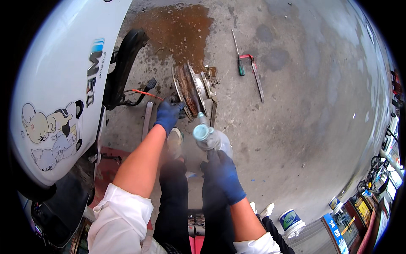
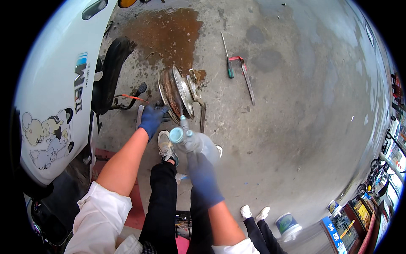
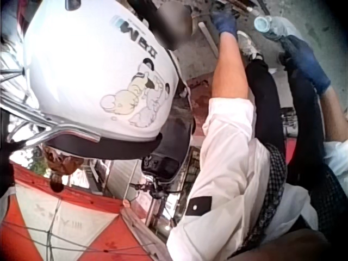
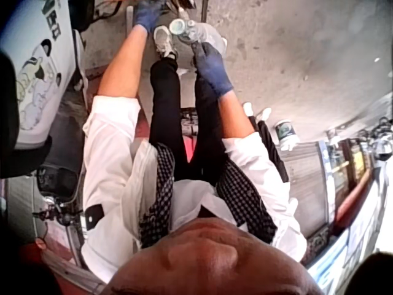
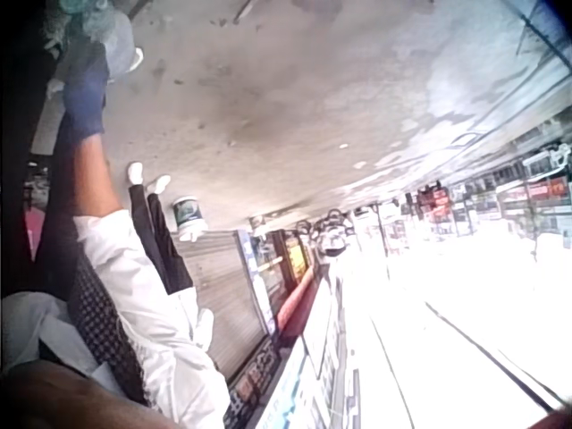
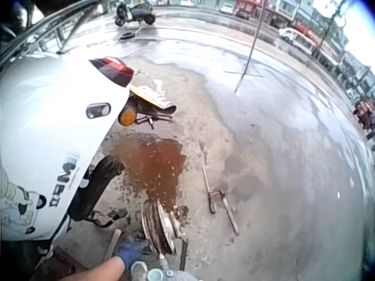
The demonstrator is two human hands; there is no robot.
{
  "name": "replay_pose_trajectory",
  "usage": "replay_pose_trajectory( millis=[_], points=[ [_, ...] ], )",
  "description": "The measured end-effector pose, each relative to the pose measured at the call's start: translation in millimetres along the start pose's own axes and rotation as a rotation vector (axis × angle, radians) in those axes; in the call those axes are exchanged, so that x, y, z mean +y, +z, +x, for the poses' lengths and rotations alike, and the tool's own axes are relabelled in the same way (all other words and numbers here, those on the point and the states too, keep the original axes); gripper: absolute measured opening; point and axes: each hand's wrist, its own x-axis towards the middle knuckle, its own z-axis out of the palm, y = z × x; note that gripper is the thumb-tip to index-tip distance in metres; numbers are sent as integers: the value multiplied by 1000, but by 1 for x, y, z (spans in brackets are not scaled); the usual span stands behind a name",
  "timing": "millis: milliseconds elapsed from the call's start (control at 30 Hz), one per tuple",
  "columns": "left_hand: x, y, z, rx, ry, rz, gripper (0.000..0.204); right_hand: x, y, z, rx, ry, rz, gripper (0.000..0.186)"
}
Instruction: The person removes a scooter tire using a tire lever and then cleans the brake assembly with a spray bottle. The tire is detached from the rim, and the brake components are sprayed with liquid to remove dirt.
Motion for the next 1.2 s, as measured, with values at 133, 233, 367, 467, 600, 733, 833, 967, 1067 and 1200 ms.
replay_pose_trajectory(
  millis=[133, 233, 367, 467, 600, 733, 833, 967, 1067, 1200],
  points=[
    [-6, 0, 4, 25, 14, 49, 23, -12, -5, 3, -53, 280, 314, 39],
    [-8, 0, 4, 39, 25, 65, 22, -2, -3, 3, -15, 44, 54, 40],
    [2, 4, -5, 52, 10, 154, 25, -31, -13, 8, -2, 209, 106, 40],
    [4, 4, -6, 40, 44, 283, 27, -41, -13, 8, -52, 191, 42, 39],
    [-7, -1, 5, 49, 68, 314, 25, -41, -10, 11, 10, 197, 76, 37],
    [-24, -8, 15, 84, 179, 520, 22, -40, -6, 13, -3, 204, 108, 37],
    [-30, -8, 18, 105, 204, 507, 21, -33, -1, 17, 14, 199, 152, 36],
    [-24, -7, 13, 124, 206, 553, 24, -30, 1, 15, -24, 17, -87, 36],
    [-24, -9, 13, 65, 144, 474, 27, -38, 2, 19, 9, 173, 95, 36],
    [-16, -9, 9, 56, 138, 512, 27, -51, 3, 19, 6, 183, 96, 34]
  ],
)
